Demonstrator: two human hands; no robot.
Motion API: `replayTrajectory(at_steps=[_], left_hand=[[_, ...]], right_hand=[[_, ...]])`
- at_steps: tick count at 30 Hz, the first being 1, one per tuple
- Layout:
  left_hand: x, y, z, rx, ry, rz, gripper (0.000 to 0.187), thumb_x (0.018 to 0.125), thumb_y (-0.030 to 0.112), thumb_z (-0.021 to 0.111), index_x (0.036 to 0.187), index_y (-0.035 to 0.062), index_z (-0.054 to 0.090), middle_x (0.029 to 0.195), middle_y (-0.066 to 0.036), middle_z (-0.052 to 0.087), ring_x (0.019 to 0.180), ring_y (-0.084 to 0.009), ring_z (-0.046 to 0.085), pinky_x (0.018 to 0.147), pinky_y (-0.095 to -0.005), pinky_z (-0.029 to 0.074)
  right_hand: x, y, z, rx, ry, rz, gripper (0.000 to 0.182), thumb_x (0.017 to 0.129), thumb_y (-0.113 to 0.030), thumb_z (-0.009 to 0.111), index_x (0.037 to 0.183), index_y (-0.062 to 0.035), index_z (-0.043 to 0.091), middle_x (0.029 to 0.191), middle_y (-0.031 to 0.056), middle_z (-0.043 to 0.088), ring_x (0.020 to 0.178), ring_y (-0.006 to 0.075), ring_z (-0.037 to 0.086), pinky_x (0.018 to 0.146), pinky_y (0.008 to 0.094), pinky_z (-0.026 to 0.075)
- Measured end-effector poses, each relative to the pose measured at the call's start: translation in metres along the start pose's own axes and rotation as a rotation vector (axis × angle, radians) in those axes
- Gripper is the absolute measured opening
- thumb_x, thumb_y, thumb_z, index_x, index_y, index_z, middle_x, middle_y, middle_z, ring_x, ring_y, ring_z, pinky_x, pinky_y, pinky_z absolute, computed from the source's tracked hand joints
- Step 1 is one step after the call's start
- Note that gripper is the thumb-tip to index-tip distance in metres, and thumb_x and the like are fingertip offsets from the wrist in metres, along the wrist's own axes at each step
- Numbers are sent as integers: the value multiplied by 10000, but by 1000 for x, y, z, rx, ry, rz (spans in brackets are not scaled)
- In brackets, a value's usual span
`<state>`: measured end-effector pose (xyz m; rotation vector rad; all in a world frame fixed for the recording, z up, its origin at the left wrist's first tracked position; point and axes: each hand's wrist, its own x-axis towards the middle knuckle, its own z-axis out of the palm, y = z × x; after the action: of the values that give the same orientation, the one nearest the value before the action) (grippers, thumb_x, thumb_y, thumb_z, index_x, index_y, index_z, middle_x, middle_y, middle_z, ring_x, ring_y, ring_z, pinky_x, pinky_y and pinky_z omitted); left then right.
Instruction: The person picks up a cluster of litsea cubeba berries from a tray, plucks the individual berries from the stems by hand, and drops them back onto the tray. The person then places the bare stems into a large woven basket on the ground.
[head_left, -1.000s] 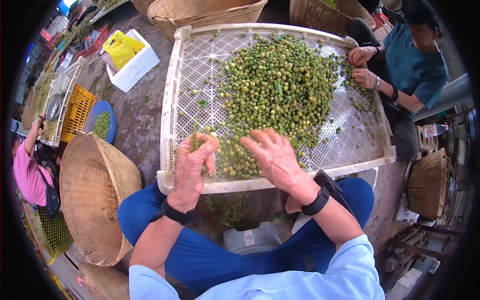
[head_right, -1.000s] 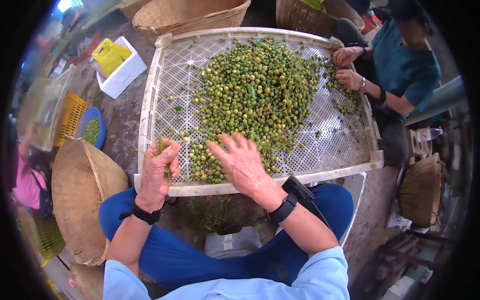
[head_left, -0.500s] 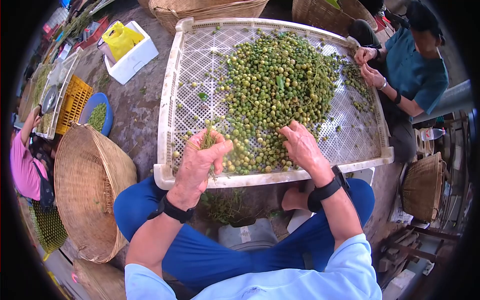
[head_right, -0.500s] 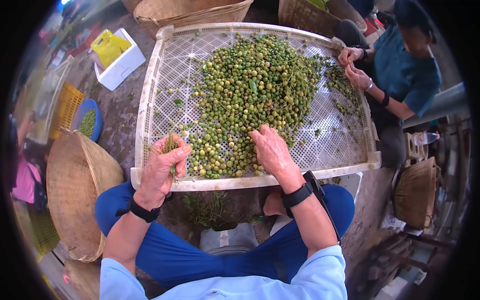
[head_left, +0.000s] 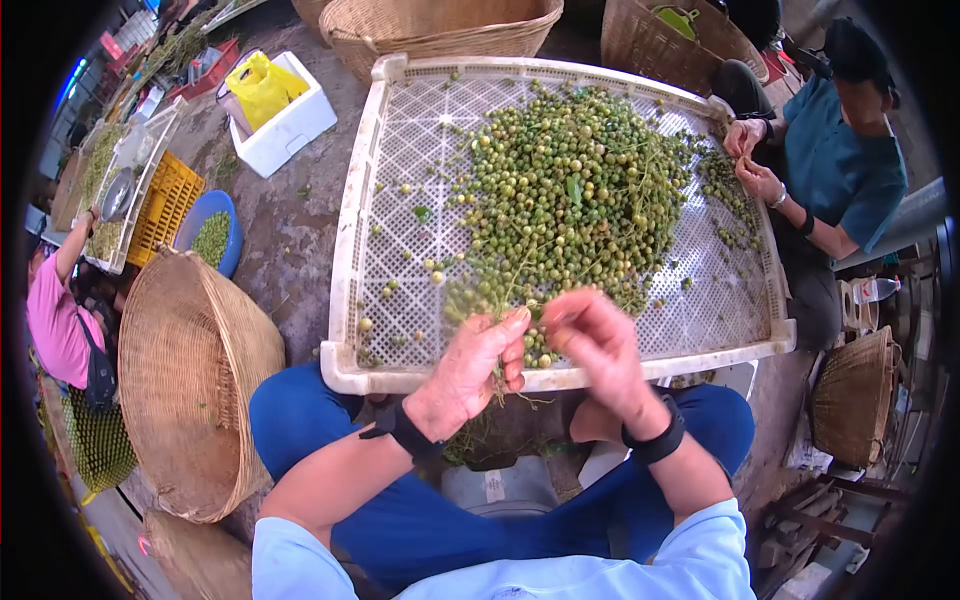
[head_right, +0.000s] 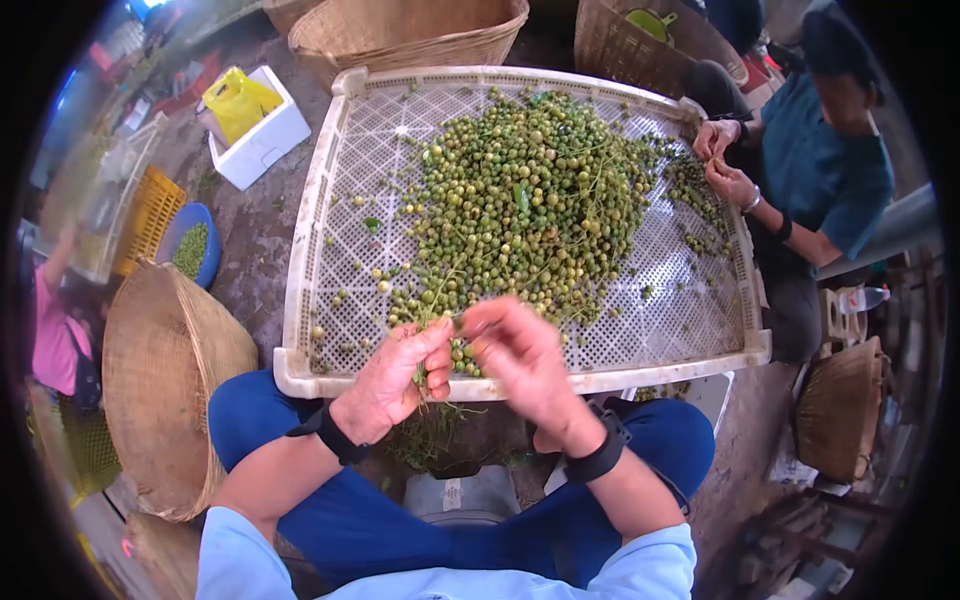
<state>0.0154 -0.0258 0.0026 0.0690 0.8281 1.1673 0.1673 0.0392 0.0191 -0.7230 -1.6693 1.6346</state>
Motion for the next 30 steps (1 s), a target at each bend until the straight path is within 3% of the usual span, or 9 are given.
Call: replayTrajectory(at_steps=[3, 5, 11, 14, 19, 21, 25, 26, 30], left_hand=[[0, 1, 12, 92, 177, 168, 140, 841, 191, 562, 787, 65, 590, 571, 18, 490, 473, -74, 456, 403, -222, 378], [-1, 1, -2, 97, 124, 233, 151, 843, 198, 556, 766, 71, 581, 554, 14, 477, 442, -95, 442, 397, -230, 376], [-5, 20, -9, -41, 195, 248, 279, 830, 194, 568, 607, 112, 421, 513, 33, 386, 442, -103, 428, 414, -253, 366], [-5, 19, -15, 253, 194, 443, 270, 734, 32, 575, 578, 127, 376, 521, 17, 387, 446, -137, 510, 416, -291, 427], [-13, 19, -2, 220, 63, 413, 241, 682, -43, 522, 607, 124, 365, 587, 6, 434, 520, -165, 567, 416, -291, 446], [-12, 22, 0, 105, 41, 358, 216, 649, -74, 501, 566, 90, 388, 597, -68, 525, 499, -173, 567, 406, -267, 439], [-7, 21, -5, 159, 15, 388, 118, 676, -71, 495, 705, 42, 474, 712, -105, 561, 531, -170, 572, 417, -251, 440], [-8, 22, -4, 153, -9, 347, 130, 718, -53, 508, 824, 22, 516, 752, -115, 574, 533, -162, 573, 416, -236, 436], [-7, 17, -3, 252, -62, 281, 112, 814, 54, 563, 921, 21, 555, 735, -86, 599, 531, -108, 562, 391, -198, 406]], right_hand=[[0, -11, 15, -277, -212, -206, 211, 697, 55, 548, 898, -5, 563, 843, 88, 561, 755, 183, 561, 674, 280, 468], [-3, -9, 12, -241, -191, -207, 240, 682, 54, 537, 908, -21, 567, 825, 98, 566, 728, 217, 568, 654, 298, 472], [5, 33, -39, -1171, 15, -101, 112, 744, -18, 525, 848, -57, 537, 796, 109, 486, 726, 276, 554, 598, 369, 461], [1, 52, -39, -1245, -107, -76, 55, 757, -57, 526, 812, -59, 519, 818, 109, 471, 745, 278, 546, 601, 379, 457], [6, 57, -38, -1217, -99, -27, 82, 748, -79, 549, 791, -46, 487, 816, 112, 471, 758, 288, 547, 623, 383, 453], [6, 59, -40, -1226, -61, -9, 90, 740, -77, 571, 800, -52, 509, 802, 107, 481, 729, 291, 548, 613, 383, 450], [8, 54, -40, -1311, -129, -52, 95, 724, -63, 574, 791, -43, 510, 802, 111, 475, 717, 284, 534, 606, 367, 444], [9, 53, -40, -1311, -127, -53, 95, 724, -63, 574, 791, -43, 510, 802, 111, 475, 717, 284, 534, 606, 367, 444], [18, 39, -41, -816, 138, 119, 89, 707, -65, 583, 768, -32, 526, 815, 73, 507, 677, 195, 553, 577, 317, 447]])
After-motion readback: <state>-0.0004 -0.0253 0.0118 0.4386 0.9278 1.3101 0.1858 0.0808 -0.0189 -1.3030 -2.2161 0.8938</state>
